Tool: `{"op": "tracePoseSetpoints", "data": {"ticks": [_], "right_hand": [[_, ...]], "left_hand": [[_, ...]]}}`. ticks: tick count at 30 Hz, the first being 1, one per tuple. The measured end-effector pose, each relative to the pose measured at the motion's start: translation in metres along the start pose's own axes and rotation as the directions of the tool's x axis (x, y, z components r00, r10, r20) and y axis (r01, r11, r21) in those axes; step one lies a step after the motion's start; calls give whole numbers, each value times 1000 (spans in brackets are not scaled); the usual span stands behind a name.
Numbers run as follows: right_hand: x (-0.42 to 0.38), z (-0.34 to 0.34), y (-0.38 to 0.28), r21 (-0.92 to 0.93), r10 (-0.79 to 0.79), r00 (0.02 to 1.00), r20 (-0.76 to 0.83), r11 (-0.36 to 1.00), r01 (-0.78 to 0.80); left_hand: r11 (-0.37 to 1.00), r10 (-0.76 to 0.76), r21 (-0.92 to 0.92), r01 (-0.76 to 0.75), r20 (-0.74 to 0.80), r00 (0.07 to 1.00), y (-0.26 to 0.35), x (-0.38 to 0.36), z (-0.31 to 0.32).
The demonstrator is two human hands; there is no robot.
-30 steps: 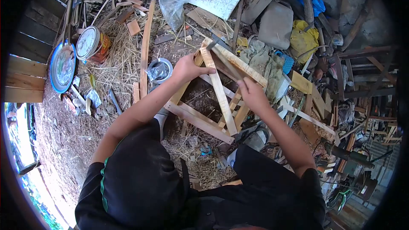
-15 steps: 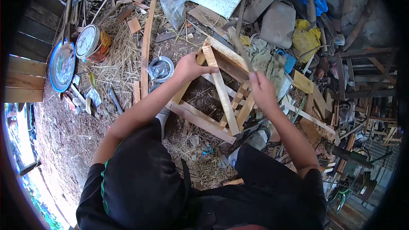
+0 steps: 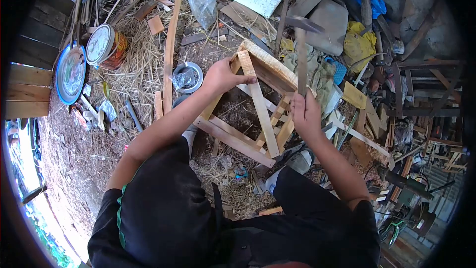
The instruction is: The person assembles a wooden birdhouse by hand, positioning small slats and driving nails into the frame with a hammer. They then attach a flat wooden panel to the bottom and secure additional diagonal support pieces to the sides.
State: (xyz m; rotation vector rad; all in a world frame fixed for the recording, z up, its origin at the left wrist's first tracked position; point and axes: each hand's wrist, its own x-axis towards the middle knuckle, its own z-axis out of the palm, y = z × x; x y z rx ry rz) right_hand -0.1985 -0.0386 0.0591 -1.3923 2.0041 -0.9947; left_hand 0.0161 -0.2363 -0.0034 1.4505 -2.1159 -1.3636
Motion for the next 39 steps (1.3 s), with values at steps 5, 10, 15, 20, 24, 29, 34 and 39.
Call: {"op": "tracePoseSetpoints", "data": {"ticks": [5, 10, 15, 20, 24, 29, 34, 39], "right_hand": [[6, 14, 28, -405, -48, 990, 131, 909, 98], [10, -4, -13, -281, 118, 964, 237, 958, -48], [2, 25, 29, -327, -230, 966, -120, 928, 181], [16, 5, 0, -394, 69, 971, 228, 919, 27], [6, 5, -7, 62, -6, 1000, 3, 998, 6], [15, 21, 33, -475, -114, 987, 117, 866, 157], [11, 8, -6, -239, 25, 986, 166, 971, 16], [3, 26, 21, -474, -30, 995, 100, 877, 74]], "left_hand": [[998, -61, 21, 59, 99, 993, 0, 6, -3], [999, -25, 25, 25, 35, 999, 3, -2, -3], [999, -30, 35, 29, 31, 999, 5, -1, -4], [1000, 9, 16, -9, 0, 1000, 1, -2, -2], [998, -45, 50, 40, 103, 994, 9, -3, -10], [1000, -14, 6, 14, 48, 999, 2, 0, -3], [1000, 2, -12, -1, 17, 1000, 4, -5, -6], [1000, -21, 22, 21, 34, 999, -2, 3, -2]]}}
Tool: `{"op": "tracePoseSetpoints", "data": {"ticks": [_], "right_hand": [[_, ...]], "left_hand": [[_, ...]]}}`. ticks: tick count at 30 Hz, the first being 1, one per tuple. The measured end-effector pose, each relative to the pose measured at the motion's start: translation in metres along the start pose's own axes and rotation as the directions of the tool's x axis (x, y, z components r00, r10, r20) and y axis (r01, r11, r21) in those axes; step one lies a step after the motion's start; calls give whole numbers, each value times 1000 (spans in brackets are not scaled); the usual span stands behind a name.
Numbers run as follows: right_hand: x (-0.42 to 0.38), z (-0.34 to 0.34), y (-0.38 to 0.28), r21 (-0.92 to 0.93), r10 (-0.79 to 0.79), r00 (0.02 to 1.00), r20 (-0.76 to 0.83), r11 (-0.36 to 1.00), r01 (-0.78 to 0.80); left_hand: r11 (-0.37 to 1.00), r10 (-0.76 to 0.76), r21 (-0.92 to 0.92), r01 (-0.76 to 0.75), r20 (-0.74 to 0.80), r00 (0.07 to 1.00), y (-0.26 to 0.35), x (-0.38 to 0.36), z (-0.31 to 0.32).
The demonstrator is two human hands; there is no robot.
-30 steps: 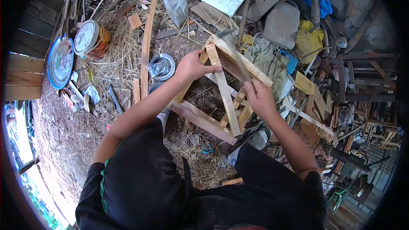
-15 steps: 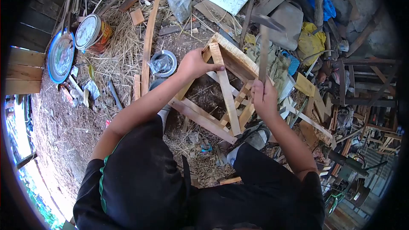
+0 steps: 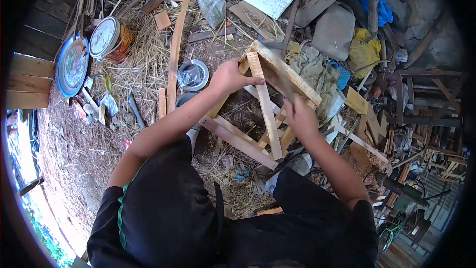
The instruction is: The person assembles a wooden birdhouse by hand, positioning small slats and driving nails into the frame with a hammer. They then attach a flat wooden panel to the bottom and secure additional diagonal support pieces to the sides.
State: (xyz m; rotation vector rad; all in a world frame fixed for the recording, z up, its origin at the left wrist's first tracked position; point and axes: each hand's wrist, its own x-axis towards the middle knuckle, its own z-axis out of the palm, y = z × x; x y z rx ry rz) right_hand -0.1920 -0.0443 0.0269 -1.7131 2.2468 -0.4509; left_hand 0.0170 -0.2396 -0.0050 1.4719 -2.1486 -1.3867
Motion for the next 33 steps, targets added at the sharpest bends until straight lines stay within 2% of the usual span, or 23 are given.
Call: {"op": "tracePoseSetpoints", "data": {"ticks": [1, 3, 5, 7, 8, 10, 11, 12, 13, 14, 15, 16, 17, 19, 21, 23, 24, 27, 29, 32, 33], "right_hand": [[4, -1, 1, 0, -3, 1000, -3, 1000, 3], [9, -4, 2, -45, 2, 983, 186, 999, 7], [10, -6, -5, -10, 16, 979, 203, 1000, -14], [9, -2, -2, 10, 0, 985, 175, 1000, -2], [7, -2, -2, 2, 42, 976, 214, 999, -44], [2, -6, -13, 87, 40, 982, 186, 995, -57], [-1, -5, -17, 155, 53, 987, 150, 985, -77], [-3, -1, -17, 190, -17, 998, 57, 982, 6], [-5, -1, -20, 209, -9, 998, 64, 978, -4], [-5, -5, -23, 275, -39, 995, 92, 961, 12], [-5, -7, -25, 338, -71, 991, 115, 941, 28], [-4, -5, -26, 315, -90, 989, 121, 948, 48], [-4, -6, -31, 324, -84, 989, 121, 945, 41], [-2, -10, -41, 341, -175, 973, 150, 933, 115], [-4, 0, -38, 358, -180, 966, 186, 928, 104], [-6, 5, -37, 329, -300, 930, 215, 918, 220], [-7, 4, -41, 329, -274, 922, 272, 927, 178], [-12, 10, -42, 360, -301, 920, 249, 911, 201], [-12, 9, -41, 360, -298, 921, 249, 912, 198], [-10, 8, -40, 318, -248, 918, 309, 937, 146], [-9, 7, -41, 355, -207, 922, 328, 931, 83]], "left_hand": [[1000, 11, -11, -11, 14, 1000, 0, 1, -1], [1000, 6, -19, -5, 30, 1000, -2, -2, -2], [1000, 2, -25, -1, 35, 999, -2, -4, -4], [983, 11, -182, 6, 88, 996, -19, 1, -6], [931, 14, -366, 8, 58, 998, -33, 3, -7], [776, 12, -630, 5, 23, 1000, -42, -3, -28], [677, 46, -732, -73, -57, 997, -75, 13, -30], [726, 13, -674, -132, -179, 984, -105, 22, -32], [774, -8, -606, -183, -299, 954, -119, 20, -41], [785, -13, -595, -170, -290, 957, -133, 14, -47], [951, -24, -295, -90, -363, 932, -137, 5, -56], [999, -3, 34, 20, -432, 902, -139, -3, -64], [999, -1, 44, 22, -426, 905, -148, -6, -66], [915, 260, 396, -72, -445, 857, -177, -9, -58], [901, 279, 426, -74, -441, 853, -190, -14, -52], [831, 319, 556, -25, -439, 840, -193, -24, -46], [833, 317, 553, -25, -439, 841, -192, -27, -43], [845, 342, 525, -102, -384, 858, -189, -30, -37], [747, 467, 621, -237, -237, 852, -186, -29, -35], [726, 450, 644, -242, -179, 875, -181, -21, -30], [726, 453, 642, -246, -177, 874, -185, -16, -28]]}}
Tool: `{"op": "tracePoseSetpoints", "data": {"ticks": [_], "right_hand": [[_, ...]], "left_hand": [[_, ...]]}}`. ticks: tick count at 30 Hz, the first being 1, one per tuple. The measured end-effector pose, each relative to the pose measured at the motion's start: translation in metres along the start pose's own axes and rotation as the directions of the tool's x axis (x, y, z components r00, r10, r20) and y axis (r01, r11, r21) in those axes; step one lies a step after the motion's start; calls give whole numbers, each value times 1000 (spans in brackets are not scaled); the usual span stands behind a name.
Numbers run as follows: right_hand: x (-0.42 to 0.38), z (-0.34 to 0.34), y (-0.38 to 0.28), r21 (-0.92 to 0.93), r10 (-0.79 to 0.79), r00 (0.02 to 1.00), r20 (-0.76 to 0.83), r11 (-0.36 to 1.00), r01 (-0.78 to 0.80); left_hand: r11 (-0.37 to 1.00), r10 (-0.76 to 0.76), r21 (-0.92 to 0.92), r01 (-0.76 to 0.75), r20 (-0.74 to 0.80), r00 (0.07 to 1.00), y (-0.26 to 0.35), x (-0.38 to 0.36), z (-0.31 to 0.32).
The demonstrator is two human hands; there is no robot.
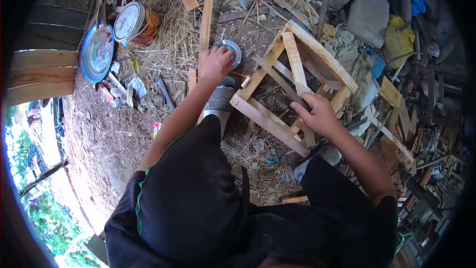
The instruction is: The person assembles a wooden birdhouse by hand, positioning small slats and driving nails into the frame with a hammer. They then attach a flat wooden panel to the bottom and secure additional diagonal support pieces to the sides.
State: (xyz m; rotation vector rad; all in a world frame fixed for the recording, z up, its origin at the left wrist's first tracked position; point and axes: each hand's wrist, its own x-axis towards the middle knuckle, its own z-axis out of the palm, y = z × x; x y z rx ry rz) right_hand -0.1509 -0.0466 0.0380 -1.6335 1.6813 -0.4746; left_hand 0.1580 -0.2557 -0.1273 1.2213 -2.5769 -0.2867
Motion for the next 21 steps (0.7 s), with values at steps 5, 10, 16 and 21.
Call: {"op": "tracePoseSetpoints", "data": {"ticks": [5, 10, 16, 21], "right_hand": [[0, -3, 14, 111, 140, 990, -32, 984, -136], [-4, -7, 32, 317, 236, 968, -89, 928, -197], [-15, -22, 36, 427, 347, 931, -112, 863, -270], [-30, -30, 53, 377, 328, 937, -116, 888, -264]], "left_hand": [[991, -5, 137, -2, 52, 999, -11, 8, 12], [963, 115, 232, -134, 97, 989, -8, 11, 18], [939, 199, 256, -230, 142, 970, -9, 15, 26], [980, 101, 176, -96, -18, 995, -5, 11, 26]]}}
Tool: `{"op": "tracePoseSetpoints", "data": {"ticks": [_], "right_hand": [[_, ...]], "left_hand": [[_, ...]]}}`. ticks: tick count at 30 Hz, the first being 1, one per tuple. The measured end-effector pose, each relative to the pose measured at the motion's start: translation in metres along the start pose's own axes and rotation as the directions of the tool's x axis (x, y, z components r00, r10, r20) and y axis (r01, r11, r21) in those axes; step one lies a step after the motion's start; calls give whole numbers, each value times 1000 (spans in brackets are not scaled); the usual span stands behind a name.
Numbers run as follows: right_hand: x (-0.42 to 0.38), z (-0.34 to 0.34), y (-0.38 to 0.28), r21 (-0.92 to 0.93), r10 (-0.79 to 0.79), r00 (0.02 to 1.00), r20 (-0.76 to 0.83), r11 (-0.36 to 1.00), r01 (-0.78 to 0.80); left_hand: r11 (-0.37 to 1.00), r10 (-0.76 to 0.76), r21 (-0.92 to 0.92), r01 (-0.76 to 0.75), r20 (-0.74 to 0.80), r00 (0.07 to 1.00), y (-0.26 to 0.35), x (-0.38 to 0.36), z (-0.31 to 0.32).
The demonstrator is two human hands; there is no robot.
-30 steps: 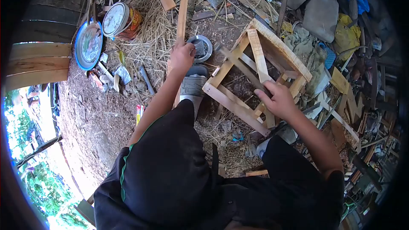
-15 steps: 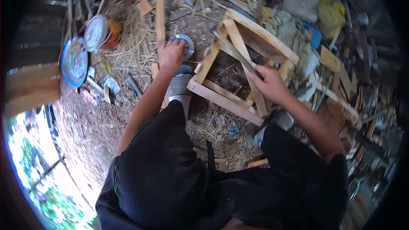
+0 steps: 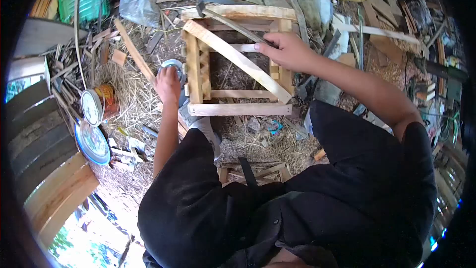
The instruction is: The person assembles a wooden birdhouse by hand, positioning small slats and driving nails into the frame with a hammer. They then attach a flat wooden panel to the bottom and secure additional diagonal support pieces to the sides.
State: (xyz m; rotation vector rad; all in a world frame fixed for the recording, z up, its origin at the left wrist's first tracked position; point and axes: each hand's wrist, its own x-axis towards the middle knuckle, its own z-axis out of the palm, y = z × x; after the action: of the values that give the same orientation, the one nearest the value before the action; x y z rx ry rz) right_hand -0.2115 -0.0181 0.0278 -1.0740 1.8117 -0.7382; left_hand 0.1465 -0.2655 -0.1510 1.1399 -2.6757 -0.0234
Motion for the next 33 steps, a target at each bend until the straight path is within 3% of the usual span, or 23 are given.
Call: {"op": "tracePoseSetpoints", "data": {"ticks": [3, 5, 7, 11, 13, 15, 16, 18, 19, 21, 22, 23, 24, 25, 26, 27, 28, 29, 30, 31, 33], "right_hand": [[-10, -7, 7, -20, -12, 1000, -6, 1000, 12], [-18, -14, 14, -47, -105, 992, -67, 994, 102], [-32, -30, 12, -48, -97, 992, -85, 995, 93], [-73, -81, -7, -145, -118, 988, -98, 984, 103], [-105, -108, -27, -378, -317, 945, -84, 887, 264], [-147, -130, -64, -446, -274, 960, -51, 867, 223], [-170, -137, -81, -525, -295, 953, -66, 822, 218], [-216, -146, -116, -616, -295, 952, -83, 766, 184], [-239, -146, -127, -626, -307, 948, -80, 756, 192], [-279, -141, -144, -602, -267, 944, -195, 792, 100], [-296, -136, -153, -526, -143, 962, -231, 850, 0], [-311, -126, -158, -549, -156, 962, -223, 835, 8], [-324, -113, -157, -393, -70, 949, -307, 918, -60], [-335, -97, -153, -221, 31, 929, -370, 968, -120], [-341, -79, -143, -142, 58, 907, -418, 982, -128], [-347, -61, -129, -59, 88, 880, -467, 990, -130], [-354, -41, -122, 27, 107, 858, -503, 994, -108], [-357, -20, -117, 118, 133, 834, -536, 990, -82], [-359, 1, -113, 276, 246, 811, -531, 955, -109], [-359, 22, -108, 432, 359, 785, -505, 893, -131], [-351, 62, -83, 558, 362, 784, -505, 830, -24]], "left_hand": [[901, 27, -431, -46, -52, 998, -12, 1, -18], [801, -138, -574, 169, 97, 986, -2, -1, -57], [752, -128, -642, 147, 77, 989, 3, 1, -101], [792, 104, -591, -154, -118, 987, 1, 27, -192], [742, 247, -611, -274, -131, 960, 13, 51, -252], [780, 296, -545, -309, -114, 948, 23, 76, -296], [727, 311, -635, -262, -36, 950, 31, 86, -321], [737, 522, -452, -502, -91, 848, 54, 109, -362], [707, 521, -539, -458, -40, 852, 76, 113, -381], [672, 642, -464, -577, -21, 766, 113, 118, -405], [646, 689, -470, -601, 20, 725, 127, 122, -403], [627, 704, -492, -604, 24, 710, 143, 118, -391], [592, 715, -533, -605, -1, 700, 162, 106, -371], [615, 665, -647, -450, 120, 737, 175, 94, -334], [706, 558, -649, -284, 264, 787, 203, 66, -320], [821, 306, -567, 64, 532, 789, 239, 43, -314], [742, 493, -635, -216, 297, 818, 244, 21, -266], [500, 672, -747, -438, 15, 741, 250, 10, -227], [340, 738, -697, -632, -218, 638, 261, 5, -198], [431, 710, -661, -615, -173, 683, 275, -8, -182], [417, 532, -752, -511, -255, 808, 298, -29, -148]]}}
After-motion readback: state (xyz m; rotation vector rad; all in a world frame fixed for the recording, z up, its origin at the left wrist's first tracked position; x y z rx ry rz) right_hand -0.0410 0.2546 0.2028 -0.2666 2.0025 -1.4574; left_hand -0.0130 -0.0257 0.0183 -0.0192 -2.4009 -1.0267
